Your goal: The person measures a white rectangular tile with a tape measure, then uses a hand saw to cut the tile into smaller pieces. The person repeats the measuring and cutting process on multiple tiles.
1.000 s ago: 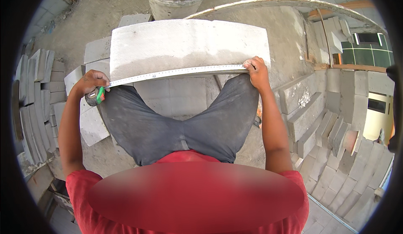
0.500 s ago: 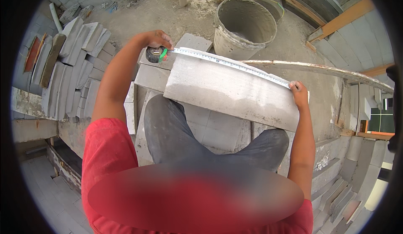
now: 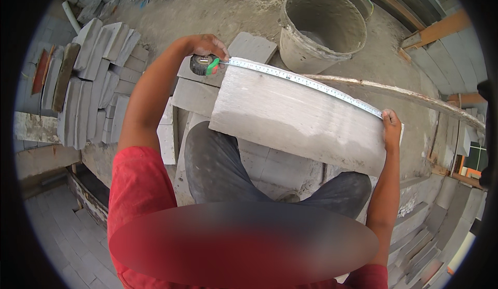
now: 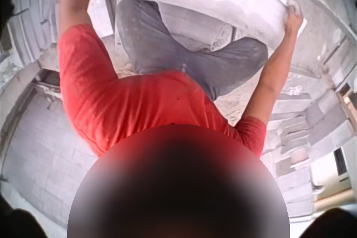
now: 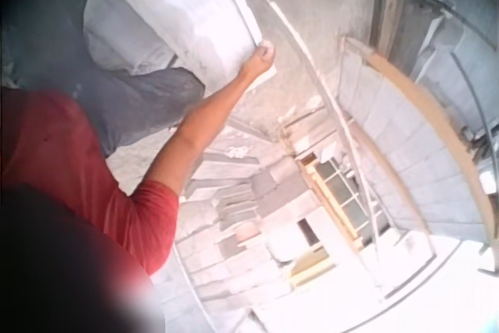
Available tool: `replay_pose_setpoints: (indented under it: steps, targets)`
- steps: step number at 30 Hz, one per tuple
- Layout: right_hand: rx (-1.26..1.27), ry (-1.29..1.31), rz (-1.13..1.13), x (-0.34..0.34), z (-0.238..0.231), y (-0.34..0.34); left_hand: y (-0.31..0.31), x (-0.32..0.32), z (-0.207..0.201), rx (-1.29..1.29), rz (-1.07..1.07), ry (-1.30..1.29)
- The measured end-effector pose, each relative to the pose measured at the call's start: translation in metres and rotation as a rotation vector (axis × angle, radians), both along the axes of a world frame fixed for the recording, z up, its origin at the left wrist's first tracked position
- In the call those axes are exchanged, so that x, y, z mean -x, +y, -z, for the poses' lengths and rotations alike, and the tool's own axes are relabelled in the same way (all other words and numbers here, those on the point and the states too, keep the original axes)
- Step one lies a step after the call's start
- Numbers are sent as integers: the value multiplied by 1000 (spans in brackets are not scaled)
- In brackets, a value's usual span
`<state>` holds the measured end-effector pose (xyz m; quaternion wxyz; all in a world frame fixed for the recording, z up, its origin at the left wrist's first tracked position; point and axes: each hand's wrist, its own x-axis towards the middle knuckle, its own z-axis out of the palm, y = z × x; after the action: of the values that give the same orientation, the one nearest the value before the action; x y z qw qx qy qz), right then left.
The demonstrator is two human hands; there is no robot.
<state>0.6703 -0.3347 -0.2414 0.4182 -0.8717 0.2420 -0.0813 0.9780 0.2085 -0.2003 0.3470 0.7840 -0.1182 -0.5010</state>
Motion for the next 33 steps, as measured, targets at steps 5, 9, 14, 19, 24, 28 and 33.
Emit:
replay_pose_setpoints:
  steps: [5, 9, 14, 19, 24, 28, 33]
  targets:
    - [-24, 10, 8, -2, -3, 1, -2, 0, -1, -42, 61, -75]
    - [-28, 9, 15, -2, -2, 0, -1, 0, -1, -27, 74, -67]
    - [-34, 23, 46, -4, 2, -3, -1, 3, -2, -17, 55, -75]
    - [-39, 4, 54, -4, 5, -5, -1, 7, -6, 31, -25, 30]
    - [29, 19, 24, -3, 6, -4, -2, 10, -11, 25, -21, 23]
    - [157, -30, 12, -4, 7, 1, -4, 10, -11, 13, -15, -8]
    - [227, -42, 53, -5, 5, 10, -4, 7, -6, -44, 48, -134]
